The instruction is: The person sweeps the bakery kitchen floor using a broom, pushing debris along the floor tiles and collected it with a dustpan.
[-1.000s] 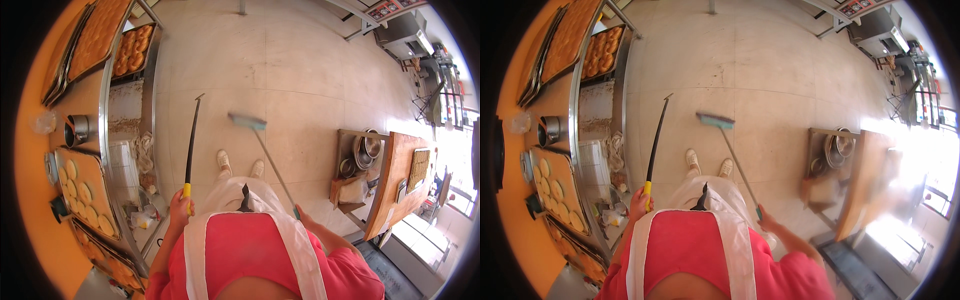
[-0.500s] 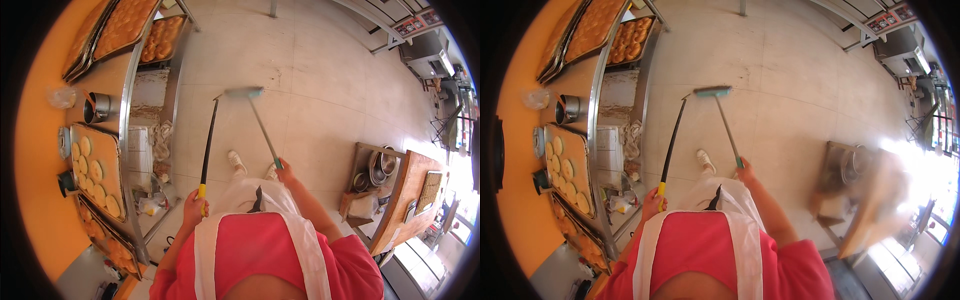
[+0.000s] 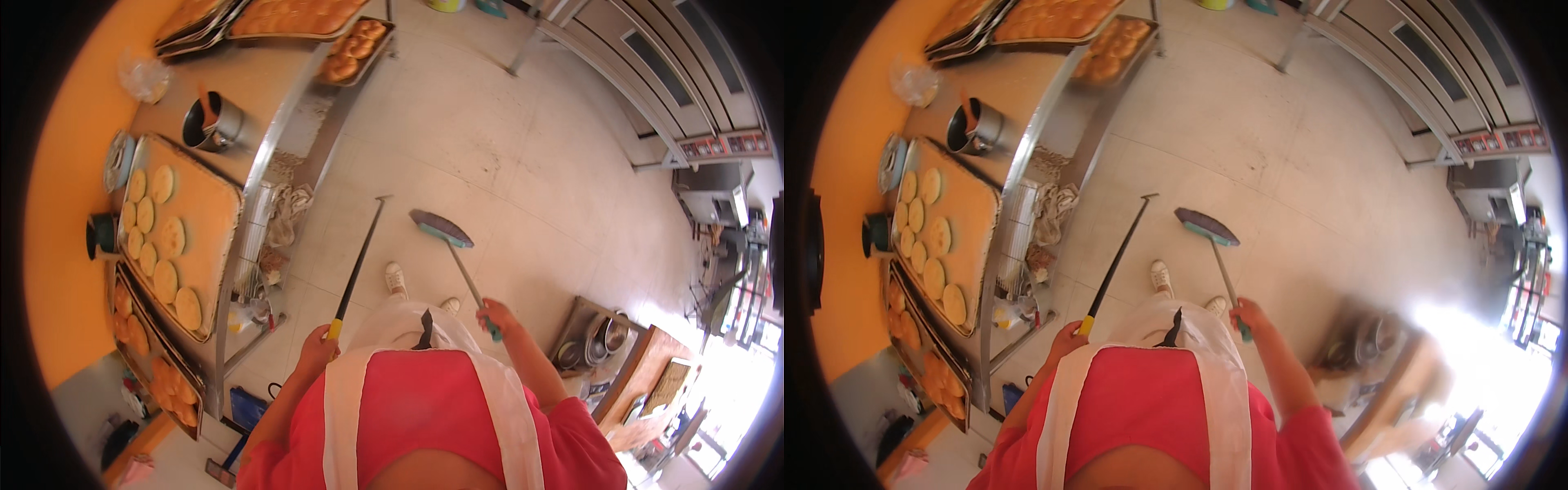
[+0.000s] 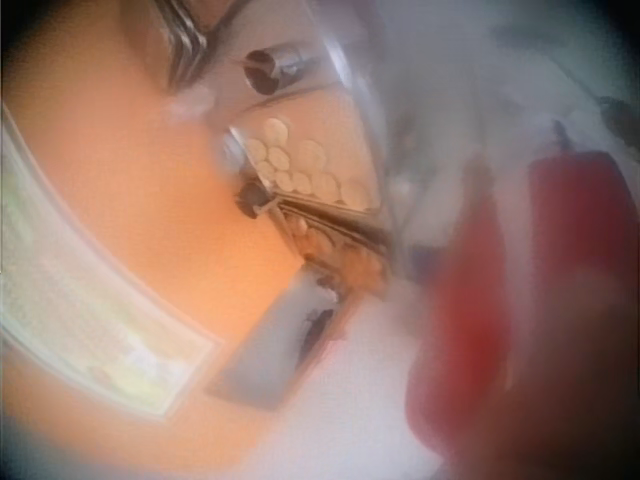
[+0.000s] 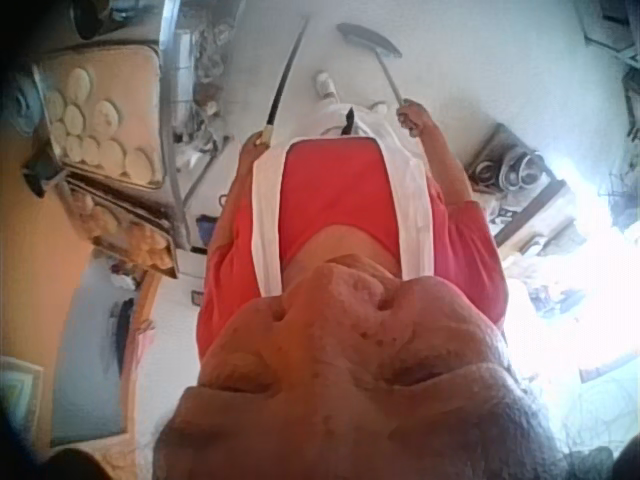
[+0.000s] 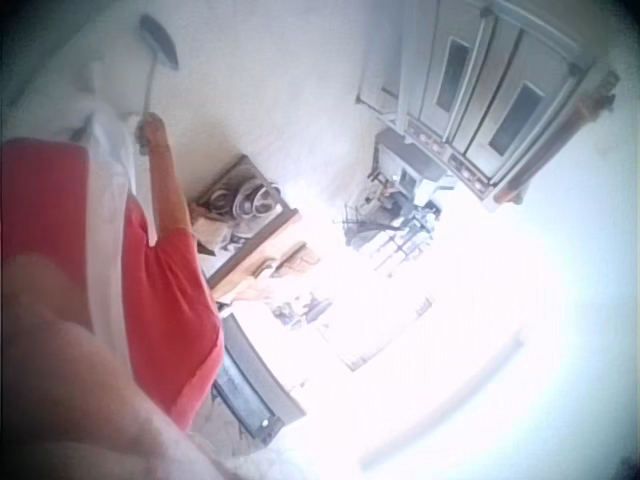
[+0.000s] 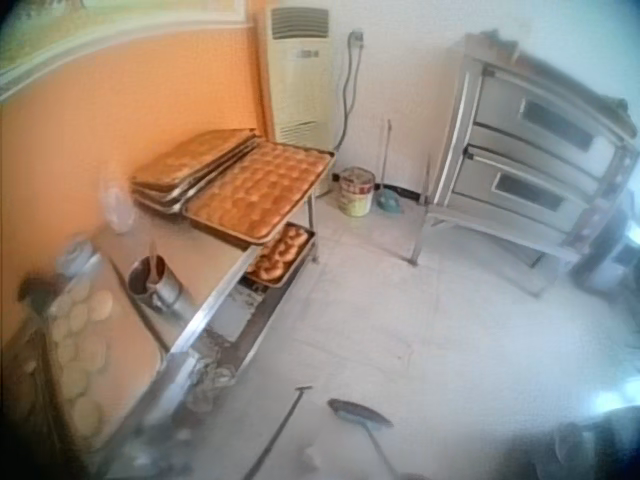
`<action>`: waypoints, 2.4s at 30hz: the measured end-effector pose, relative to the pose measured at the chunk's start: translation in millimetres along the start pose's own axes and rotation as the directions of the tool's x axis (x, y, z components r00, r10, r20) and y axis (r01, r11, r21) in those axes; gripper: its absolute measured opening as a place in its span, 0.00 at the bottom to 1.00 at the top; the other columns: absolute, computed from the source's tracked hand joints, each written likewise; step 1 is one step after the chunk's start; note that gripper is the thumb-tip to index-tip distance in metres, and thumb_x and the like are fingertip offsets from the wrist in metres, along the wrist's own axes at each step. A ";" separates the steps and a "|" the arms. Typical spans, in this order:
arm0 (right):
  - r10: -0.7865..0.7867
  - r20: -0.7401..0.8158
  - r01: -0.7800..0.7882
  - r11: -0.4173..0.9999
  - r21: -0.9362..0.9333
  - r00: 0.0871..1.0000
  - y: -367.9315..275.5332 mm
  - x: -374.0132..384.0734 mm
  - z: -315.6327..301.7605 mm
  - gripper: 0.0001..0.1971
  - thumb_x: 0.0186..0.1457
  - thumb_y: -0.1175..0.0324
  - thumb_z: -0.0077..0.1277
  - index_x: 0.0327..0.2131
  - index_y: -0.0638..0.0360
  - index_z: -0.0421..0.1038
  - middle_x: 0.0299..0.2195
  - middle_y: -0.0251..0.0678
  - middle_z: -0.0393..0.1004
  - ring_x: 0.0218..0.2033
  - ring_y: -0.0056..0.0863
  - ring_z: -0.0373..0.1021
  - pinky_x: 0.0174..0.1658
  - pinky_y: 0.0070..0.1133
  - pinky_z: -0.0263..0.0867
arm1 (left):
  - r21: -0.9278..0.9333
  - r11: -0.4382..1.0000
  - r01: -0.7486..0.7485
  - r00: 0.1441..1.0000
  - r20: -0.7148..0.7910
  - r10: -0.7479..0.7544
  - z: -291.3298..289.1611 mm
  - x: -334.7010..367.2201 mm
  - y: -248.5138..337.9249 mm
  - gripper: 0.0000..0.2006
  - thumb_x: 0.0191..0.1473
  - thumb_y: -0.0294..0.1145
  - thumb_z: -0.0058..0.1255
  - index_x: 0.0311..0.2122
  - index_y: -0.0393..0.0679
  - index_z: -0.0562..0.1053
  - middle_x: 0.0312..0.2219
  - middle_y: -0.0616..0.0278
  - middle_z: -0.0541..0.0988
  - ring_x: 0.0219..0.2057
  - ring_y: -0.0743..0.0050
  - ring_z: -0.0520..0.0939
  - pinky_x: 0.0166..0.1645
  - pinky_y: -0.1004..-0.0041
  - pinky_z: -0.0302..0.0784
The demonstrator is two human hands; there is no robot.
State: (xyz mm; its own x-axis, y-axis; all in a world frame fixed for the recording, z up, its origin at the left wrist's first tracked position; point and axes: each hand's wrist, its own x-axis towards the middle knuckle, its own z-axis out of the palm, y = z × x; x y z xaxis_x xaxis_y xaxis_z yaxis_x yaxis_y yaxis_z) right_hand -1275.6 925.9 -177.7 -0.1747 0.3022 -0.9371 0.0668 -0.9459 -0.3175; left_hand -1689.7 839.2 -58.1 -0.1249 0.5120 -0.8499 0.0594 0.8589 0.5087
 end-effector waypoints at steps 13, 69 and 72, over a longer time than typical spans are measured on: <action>0.275 0.180 -0.310 0.928 0.207 0.944 -97.0 -17.0 153.0 0.23 0.49 0.72 0.39 0.49 0.52 0.47 0.16 0.32 0.58 0.12 0.19 0.56 0.15 0.18 0.57 | -0.121 0.986 0.111 0.993 -0.019 -0.114 -67.7 -46.3 -92.7 0.20 0.44 0.27 0.44 0.46 0.38 0.63 0.22 0.62 0.72 0.21 0.81 0.72 0.26 0.79 0.67; -0.204 0.256 -0.203 0.249 0.947 0.945 -528.7 251.8 -34.6 0.05 0.51 0.71 0.38 0.28 0.62 0.55 0.19 0.35 0.61 0.12 0.18 0.58 0.12 0.12 0.59 | -0.312 0.895 0.320 0.894 -0.213 -0.394 44.9 127.2 241.3 0.20 0.46 0.28 0.42 0.48 0.40 0.62 0.22 0.63 0.72 0.21 0.81 0.71 0.26 0.79 0.67; -0.205 0.281 -0.064 0.693 0.719 0.938 -496.8 220.8 14.2 0.03 0.49 0.71 0.40 0.25 0.56 0.59 0.13 0.33 0.60 0.08 0.21 0.56 0.12 0.19 0.56 | -0.304 0.899 0.315 0.898 -0.212 -0.386 42.7 123.4 240.5 0.20 0.46 0.28 0.42 0.48 0.40 0.62 0.22 0.63 0.72 0.21 0.81 0.71 0.26 0.79 0.67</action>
State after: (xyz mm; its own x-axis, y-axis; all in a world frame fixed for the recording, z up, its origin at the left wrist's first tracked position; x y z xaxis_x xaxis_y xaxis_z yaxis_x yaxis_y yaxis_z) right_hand -1361.3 1460.9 -224.8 -0.4532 0.4444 -0.7728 -0.6485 -0.7591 -0.0562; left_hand -1648.5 1109.5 -46.5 -0.3452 0.1255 -0.9301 -0.2868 0.9295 0.2319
